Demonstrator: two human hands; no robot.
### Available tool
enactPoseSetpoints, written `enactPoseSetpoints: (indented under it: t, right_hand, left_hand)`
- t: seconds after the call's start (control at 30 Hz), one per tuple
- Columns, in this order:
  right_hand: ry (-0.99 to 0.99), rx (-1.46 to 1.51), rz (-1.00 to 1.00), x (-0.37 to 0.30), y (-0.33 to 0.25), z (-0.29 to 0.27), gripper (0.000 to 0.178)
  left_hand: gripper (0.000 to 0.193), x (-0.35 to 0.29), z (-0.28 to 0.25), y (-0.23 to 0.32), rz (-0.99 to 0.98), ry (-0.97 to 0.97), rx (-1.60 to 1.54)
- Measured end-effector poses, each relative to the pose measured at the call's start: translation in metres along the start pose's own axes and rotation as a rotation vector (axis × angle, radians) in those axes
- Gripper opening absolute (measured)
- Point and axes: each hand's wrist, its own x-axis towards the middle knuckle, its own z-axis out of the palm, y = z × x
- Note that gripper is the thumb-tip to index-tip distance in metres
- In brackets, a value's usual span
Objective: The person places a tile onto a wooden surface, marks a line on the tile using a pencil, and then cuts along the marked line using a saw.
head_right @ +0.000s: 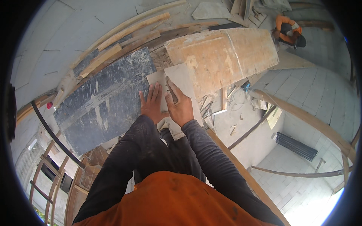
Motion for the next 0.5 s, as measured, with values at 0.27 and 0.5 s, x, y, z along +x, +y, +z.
enactPoseSetpoints:
  t: [0.27, 0.5]
  right_hand:
    - [0.003, 0.131, -0.127, -0.011, 0.042, 0.006, 0.046]
    - [0.031, 0.154, -0.263, -0.001, 0.069, -0.002, 0.044]
  left_hand:
    - [0.129, -0.002, 0.016, 0.002, -0.001, 0.015, -0.032]
    - [0.118, -0.008, -0.007, 0.008, 0.016, -0.015, 0.120]
